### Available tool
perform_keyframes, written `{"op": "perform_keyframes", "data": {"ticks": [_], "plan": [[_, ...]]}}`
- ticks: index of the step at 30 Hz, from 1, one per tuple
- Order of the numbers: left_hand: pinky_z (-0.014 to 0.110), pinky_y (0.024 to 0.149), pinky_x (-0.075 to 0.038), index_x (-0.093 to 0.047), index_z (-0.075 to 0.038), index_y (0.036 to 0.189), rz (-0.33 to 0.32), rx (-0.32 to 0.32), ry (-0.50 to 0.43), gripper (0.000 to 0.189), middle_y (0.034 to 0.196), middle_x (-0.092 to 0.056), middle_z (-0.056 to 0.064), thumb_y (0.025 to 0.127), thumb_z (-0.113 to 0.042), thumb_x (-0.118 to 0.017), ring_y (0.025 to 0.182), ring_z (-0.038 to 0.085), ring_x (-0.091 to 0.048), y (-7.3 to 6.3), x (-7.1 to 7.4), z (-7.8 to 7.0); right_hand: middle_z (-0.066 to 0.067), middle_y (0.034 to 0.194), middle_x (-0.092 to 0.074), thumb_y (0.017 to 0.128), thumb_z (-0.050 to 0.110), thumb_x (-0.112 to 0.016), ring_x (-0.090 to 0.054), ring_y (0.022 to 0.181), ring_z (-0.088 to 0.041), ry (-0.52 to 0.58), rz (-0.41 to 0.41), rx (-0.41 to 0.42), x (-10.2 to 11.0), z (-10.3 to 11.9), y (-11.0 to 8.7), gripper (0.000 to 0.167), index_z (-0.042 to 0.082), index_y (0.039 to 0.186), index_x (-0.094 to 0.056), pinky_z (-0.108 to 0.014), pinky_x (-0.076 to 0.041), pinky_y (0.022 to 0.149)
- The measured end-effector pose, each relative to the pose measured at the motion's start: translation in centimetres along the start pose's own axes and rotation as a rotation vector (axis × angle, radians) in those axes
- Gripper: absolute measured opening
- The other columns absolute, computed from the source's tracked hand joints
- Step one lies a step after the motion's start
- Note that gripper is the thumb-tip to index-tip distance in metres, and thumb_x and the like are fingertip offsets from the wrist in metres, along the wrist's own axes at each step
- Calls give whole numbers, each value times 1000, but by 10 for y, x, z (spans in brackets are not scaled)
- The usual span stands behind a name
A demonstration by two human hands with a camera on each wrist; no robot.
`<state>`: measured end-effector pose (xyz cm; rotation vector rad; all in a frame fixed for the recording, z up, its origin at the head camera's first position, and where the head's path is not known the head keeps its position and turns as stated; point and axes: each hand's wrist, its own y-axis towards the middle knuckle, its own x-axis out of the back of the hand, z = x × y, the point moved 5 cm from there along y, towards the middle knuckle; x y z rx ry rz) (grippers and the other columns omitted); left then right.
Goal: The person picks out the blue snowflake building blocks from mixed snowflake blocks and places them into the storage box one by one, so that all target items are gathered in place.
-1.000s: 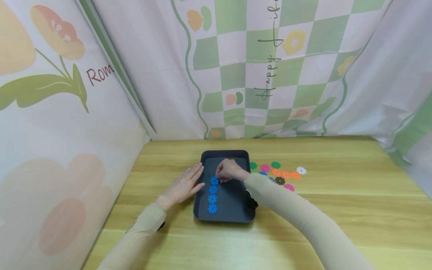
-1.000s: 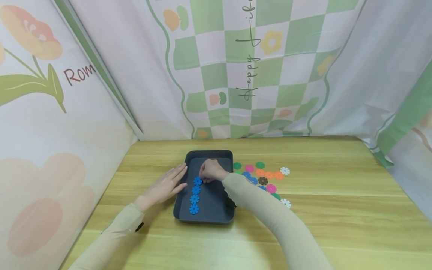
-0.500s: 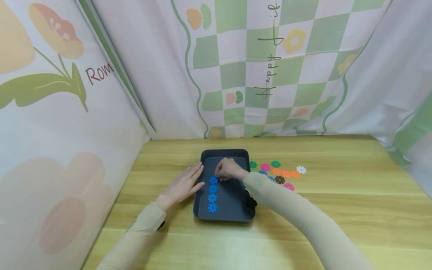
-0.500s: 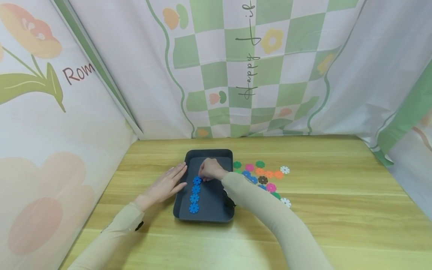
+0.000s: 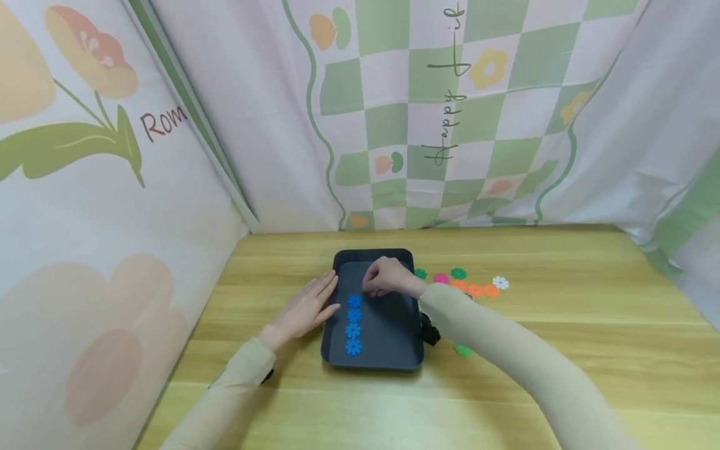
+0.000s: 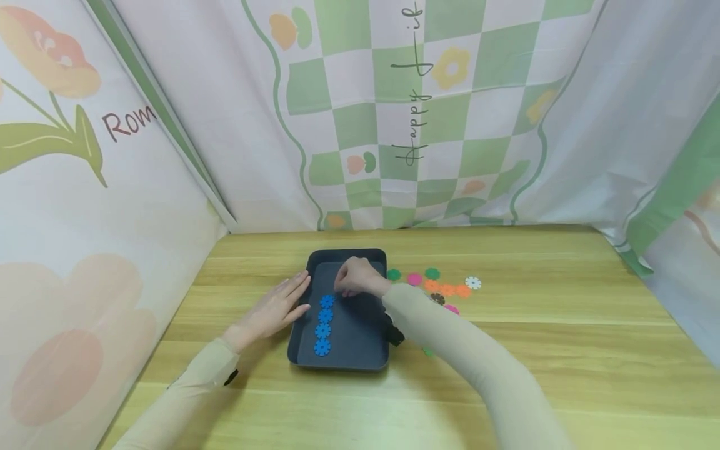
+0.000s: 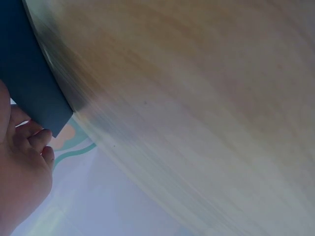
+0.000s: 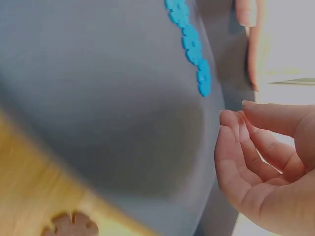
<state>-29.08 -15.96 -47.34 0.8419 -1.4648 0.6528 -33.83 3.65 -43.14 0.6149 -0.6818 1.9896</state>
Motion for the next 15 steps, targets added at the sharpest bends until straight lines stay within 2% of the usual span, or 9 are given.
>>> {"op": "perform_keyframes", "data": {"ticks": [9,12,15], "plan": [[44,125,-28,-27,-2,156,0,-1,2,67,164,-24,15,106,-45,-41,152,28,-28,-1,1,-2,-21,100,-74,95,11,-64,-72,88,-30,32,30,89,38,-6,-29,18,-2,103,-72,-42,-62,83],[44,125,-27,-27,-2,156,-1,-1,5,67,165,-24,15,106,-45,-41,152,28,-28,-1,0,-2,-24,104,-72,96,12,-62,-71,88,-26,43,25,92,52,-14,-40,19,-3,105,-70,-45,-61,85],[44,125,-28,-27,-2,156,-7,-6,7,67,165,-24,15,106,-45,-41,152,28,-28,-1,1,-2,-24,102,-72,96,11,-62,-70,83,-24,26,-3,94,65,-26,-50,19,-4,105,-70,-42,-61,79]]}}
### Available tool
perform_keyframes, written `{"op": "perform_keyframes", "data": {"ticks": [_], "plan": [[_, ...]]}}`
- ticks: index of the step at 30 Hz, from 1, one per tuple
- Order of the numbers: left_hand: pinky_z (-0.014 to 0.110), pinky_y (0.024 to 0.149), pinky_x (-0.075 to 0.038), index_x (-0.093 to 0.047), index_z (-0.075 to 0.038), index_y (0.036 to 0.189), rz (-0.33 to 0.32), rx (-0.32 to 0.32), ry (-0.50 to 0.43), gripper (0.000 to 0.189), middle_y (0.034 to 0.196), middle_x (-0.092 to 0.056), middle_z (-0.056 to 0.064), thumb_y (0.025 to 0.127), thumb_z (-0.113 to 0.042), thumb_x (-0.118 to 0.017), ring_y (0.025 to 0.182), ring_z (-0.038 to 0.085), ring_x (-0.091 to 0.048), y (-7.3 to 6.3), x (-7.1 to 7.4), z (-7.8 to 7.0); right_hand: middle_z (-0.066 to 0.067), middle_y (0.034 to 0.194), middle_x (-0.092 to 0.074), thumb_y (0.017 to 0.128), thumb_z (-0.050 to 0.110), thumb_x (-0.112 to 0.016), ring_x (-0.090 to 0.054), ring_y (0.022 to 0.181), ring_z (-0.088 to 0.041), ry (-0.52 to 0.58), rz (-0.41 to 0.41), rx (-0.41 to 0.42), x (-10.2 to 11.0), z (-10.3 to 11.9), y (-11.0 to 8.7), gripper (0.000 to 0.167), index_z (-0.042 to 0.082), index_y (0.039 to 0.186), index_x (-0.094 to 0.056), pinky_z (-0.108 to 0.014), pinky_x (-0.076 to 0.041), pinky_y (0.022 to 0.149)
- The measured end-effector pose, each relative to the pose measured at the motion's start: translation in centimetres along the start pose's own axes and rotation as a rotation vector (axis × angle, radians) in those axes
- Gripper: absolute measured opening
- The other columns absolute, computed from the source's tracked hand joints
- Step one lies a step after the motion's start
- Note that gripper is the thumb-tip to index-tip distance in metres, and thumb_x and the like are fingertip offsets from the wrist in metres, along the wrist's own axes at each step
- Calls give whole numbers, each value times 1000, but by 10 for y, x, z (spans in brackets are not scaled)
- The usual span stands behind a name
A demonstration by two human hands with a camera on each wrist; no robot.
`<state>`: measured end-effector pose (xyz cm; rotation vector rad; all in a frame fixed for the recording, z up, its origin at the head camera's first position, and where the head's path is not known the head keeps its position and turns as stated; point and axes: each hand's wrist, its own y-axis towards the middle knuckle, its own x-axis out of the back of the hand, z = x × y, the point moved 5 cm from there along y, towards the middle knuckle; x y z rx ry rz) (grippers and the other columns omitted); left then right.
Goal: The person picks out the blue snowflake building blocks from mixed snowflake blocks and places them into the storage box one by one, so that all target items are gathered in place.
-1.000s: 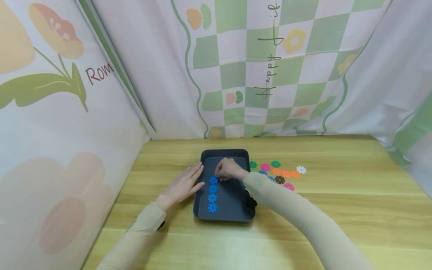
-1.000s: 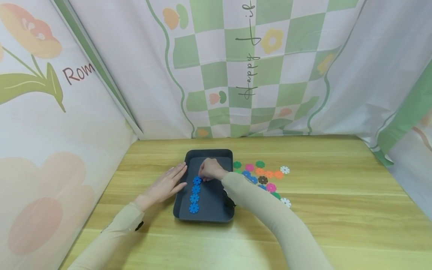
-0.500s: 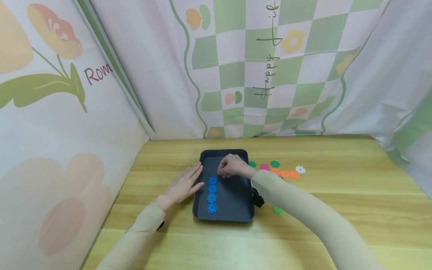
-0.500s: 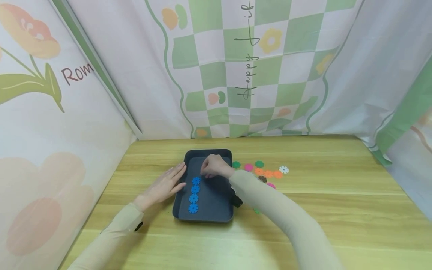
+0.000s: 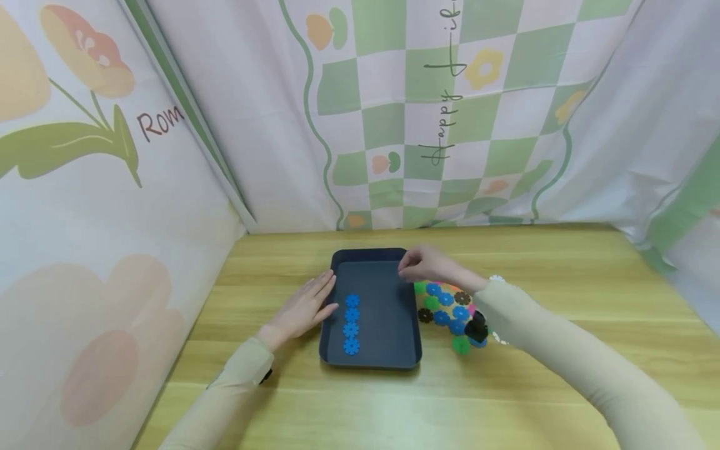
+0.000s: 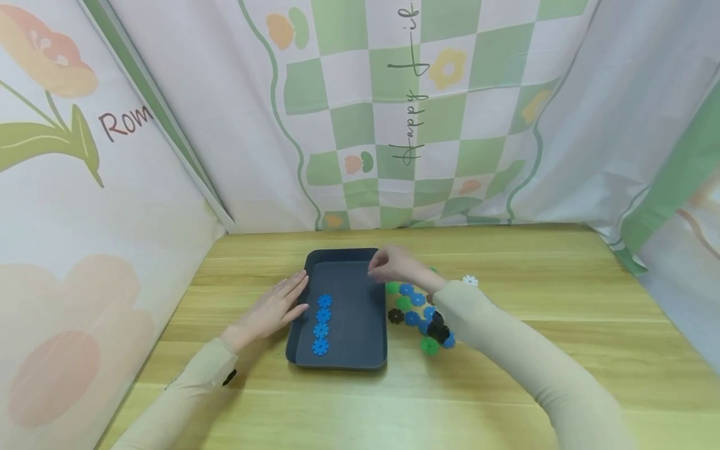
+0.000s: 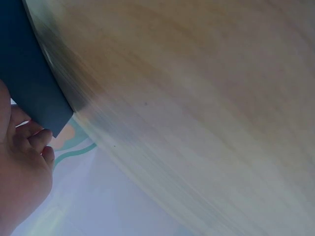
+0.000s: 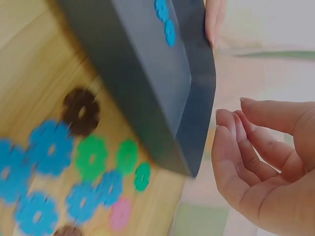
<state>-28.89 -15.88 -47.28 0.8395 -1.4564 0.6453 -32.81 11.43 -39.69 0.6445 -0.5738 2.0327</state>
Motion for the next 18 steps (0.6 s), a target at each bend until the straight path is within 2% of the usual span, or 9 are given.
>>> {"op": "perform_keyframes", "data": {"ticks": [4,11,18], "plan": [[45,124,-29,-28,-2,155,-8,-7,2,67,164,-25,16,106,-44,-42,152,28,-29,0,1,-1,-22,96,-73,94,10,-63,-69,78,-22,-42,-36,-10,12,-18,-15,19,-5,103,-71,-36,-60,72],[43,124,-29,-28,-3,156,-7,-2,24,67,165,-25,14,106,-46,-40,152,27,-29,0,-2,1,-20,92,-72,93,11,-65,-67,74,-23,-65,-18,-81,20,-50,-46,22,-6,105,-69,-38,-59,69],[44,123,-30,-29,-3,155,-20,-6,19,67,164,-27,14,105,-45,-42,151,27,-30,1,-2,2,-13,91,-74,90,12,-70,-67,78,-17,-110,-42,-28,25,-74,-77,17,-3,98,-72,-30,-59,67]]}}
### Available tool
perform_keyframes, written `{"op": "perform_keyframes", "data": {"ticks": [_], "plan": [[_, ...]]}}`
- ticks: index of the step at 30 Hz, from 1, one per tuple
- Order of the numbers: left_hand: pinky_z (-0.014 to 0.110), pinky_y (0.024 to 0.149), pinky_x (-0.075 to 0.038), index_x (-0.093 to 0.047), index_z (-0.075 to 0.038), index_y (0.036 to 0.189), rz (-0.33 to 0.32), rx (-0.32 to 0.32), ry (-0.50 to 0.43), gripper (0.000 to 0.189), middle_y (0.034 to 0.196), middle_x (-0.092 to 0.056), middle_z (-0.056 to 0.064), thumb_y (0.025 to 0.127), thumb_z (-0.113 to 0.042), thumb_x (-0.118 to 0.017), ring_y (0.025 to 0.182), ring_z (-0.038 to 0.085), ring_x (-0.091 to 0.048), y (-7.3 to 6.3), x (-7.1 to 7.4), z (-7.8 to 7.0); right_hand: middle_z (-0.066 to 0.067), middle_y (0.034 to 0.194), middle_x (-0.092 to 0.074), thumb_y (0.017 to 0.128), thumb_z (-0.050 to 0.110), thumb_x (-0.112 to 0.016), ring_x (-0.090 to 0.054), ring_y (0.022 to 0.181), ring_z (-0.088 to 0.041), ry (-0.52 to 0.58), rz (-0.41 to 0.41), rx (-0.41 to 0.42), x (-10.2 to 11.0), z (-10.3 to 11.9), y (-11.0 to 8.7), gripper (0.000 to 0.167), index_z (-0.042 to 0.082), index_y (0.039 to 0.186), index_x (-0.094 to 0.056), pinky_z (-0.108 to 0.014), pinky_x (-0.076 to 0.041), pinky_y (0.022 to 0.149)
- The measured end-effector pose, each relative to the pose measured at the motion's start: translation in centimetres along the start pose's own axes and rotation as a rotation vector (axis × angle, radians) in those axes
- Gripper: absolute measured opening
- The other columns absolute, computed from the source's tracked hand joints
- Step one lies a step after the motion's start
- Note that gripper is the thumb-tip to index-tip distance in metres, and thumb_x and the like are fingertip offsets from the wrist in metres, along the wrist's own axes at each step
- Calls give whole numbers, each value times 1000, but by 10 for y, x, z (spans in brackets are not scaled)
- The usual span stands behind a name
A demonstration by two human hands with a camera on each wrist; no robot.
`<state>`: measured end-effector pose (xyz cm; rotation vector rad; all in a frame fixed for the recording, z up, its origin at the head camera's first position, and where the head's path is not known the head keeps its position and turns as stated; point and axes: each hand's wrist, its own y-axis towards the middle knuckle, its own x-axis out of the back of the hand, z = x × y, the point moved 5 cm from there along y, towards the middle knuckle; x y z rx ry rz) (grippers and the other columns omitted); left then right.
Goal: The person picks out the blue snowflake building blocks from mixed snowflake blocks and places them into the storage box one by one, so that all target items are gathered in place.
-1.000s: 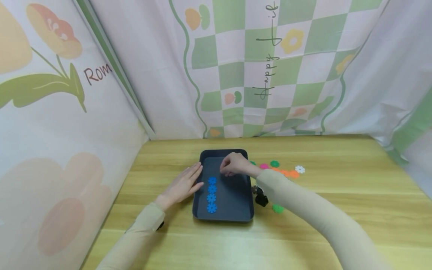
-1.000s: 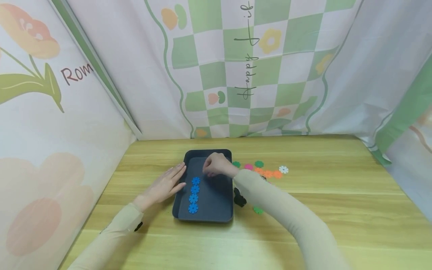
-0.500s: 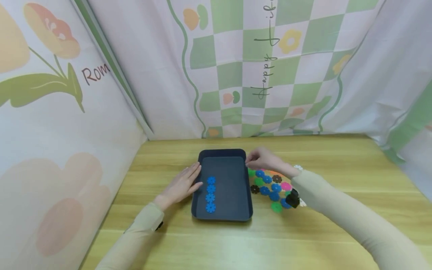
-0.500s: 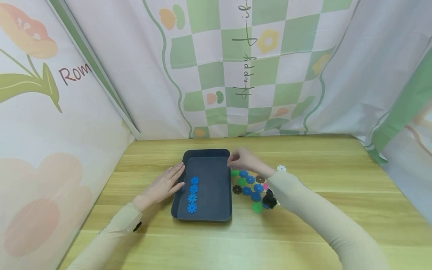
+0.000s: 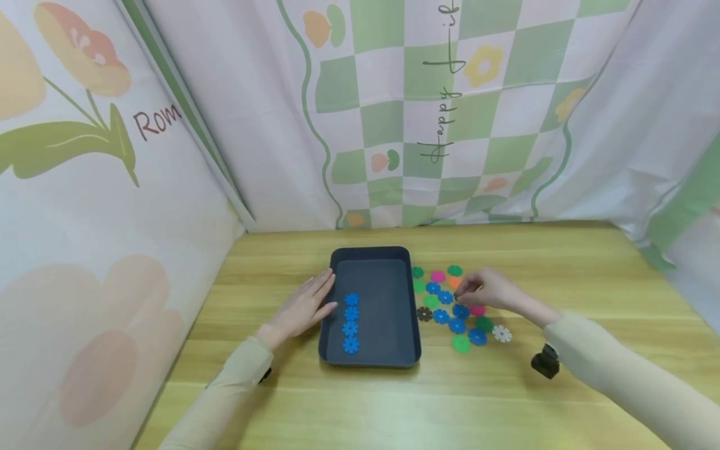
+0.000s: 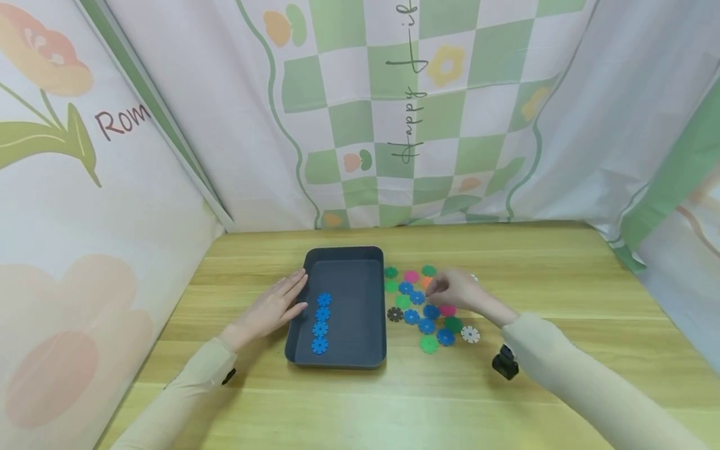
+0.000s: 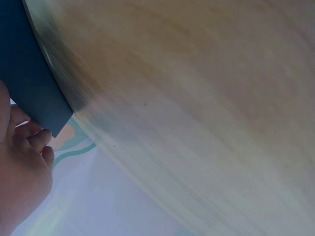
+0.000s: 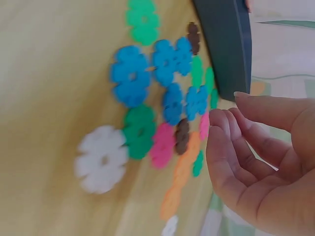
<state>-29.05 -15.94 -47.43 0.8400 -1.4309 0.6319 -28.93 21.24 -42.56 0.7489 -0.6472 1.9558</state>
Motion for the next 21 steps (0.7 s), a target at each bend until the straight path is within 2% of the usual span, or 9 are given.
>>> {"op": "perform_keyframes", "data": {"ticks": [5,9,12,21], "plan": [[45,123,-31,-30,-2,155,-6,1,0,66,163,-27,15,105,-44,-43,151,28,-31,0,3,-1,-8,94,-74,89,15,-72,-67,81,-16,-46,19,-41,-4,-10,-22,16,3,99,-72,-30,-58,69],[45,123,-31,-30,-1,155,-5,-3,1,66,163,-28,16,105,-42,-44,151,29,-31,0,5,-3,-4,93,-74,86,16,-74,-65,82,-12,-81,25,-32,-9,-15,-35,17,5,99,-73,-23,-56,68],[45,122,-32,-31,1,154,-16,-14,0,66,162,-29,18,105,-41,-46,150,29,-33,0,7,-5,-3,89,-73,82,12,-76,-64,79,-12,-67,28,-30,-12,-17,-39,17,3,96,-72,-19,-55,66],[45,123,-32,-31,0,154,0,-9,-2,66,162,-29,18,105,-42,-45,150,29,-32,-2,9,-6,0,82,-69,73,6,-81,-59,75,-9,-137,28,-40,-22,-20,-42,21,4,91,-72,-17,-52,63]]}}
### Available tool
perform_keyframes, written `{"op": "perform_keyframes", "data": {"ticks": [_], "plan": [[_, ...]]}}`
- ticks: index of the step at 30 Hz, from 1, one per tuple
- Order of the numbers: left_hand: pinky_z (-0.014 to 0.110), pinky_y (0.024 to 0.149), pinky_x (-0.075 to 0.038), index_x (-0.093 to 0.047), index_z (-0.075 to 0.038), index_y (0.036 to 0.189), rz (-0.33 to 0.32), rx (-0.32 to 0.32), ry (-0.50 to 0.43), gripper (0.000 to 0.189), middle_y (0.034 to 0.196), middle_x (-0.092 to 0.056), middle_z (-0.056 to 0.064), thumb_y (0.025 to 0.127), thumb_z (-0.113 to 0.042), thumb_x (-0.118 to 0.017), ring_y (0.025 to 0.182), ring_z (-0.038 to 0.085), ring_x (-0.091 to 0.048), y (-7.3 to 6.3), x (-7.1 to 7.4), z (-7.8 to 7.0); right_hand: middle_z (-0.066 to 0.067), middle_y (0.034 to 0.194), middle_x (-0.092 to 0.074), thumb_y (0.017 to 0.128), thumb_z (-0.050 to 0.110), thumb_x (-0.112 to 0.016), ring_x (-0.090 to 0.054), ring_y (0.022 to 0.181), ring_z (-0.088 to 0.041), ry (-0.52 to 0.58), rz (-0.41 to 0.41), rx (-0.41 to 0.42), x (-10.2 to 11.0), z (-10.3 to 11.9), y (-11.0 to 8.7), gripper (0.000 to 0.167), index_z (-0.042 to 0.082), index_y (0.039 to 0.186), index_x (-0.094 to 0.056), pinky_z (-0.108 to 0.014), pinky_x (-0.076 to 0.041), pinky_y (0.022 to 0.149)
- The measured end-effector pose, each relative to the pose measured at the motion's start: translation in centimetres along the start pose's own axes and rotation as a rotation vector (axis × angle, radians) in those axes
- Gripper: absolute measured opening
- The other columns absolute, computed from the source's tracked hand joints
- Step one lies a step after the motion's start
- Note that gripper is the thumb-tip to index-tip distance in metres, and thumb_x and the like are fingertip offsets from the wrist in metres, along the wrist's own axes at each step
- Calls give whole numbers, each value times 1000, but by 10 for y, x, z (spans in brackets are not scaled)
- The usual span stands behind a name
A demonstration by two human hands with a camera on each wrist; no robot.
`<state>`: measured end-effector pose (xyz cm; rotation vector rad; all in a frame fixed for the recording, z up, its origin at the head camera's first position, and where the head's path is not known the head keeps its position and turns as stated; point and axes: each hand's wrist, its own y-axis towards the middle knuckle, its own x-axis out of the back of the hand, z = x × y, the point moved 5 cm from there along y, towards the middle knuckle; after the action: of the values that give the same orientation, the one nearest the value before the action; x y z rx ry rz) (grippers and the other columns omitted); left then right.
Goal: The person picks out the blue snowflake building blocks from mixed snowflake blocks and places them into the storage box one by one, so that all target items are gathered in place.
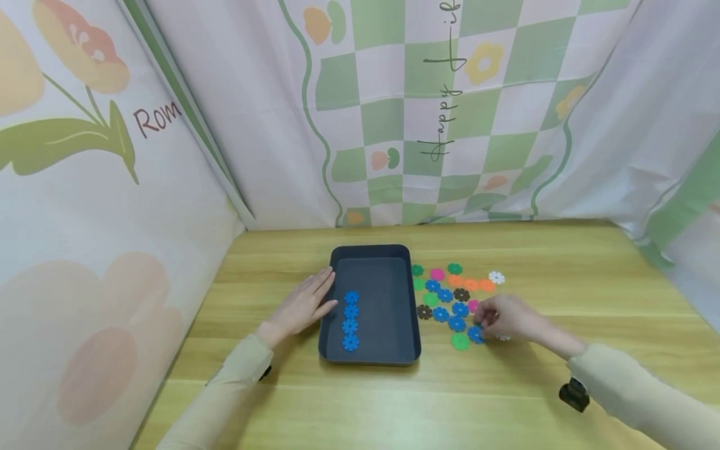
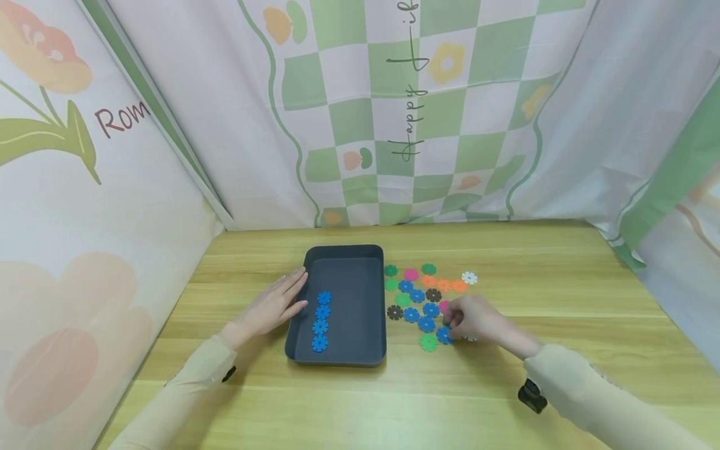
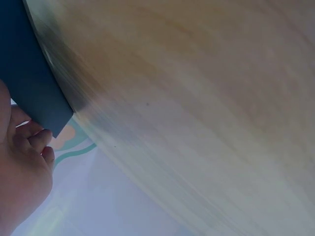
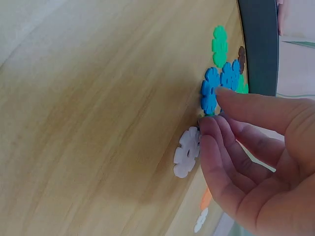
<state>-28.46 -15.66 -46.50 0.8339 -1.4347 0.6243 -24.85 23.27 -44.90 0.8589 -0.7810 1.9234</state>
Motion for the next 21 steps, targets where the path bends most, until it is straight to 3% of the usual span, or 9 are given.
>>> {"op": "perform_keyframes", "data": {"ticks": [13,21], "plan": [[45,123,-31,-31,-1,154,-4,3,8,65,163,-29,17,105,-42,-44,150,28,-32,1,-1,1,0,80,-68,67,10,-87,-59,74,-9,-106,-57,58,-5,3,1,25,8,87,-71,-17,-50,64],[44,123,-32,-31,-1,154,2,6,17,66,163,-29,16,105,-42,-44,151,28,-32,1,-2,1,1,78,-66,66,9,-87,-55,71,-7,-105,-65,76,-6,4,1,25,10,82,-68,-17,-47,61]]}}
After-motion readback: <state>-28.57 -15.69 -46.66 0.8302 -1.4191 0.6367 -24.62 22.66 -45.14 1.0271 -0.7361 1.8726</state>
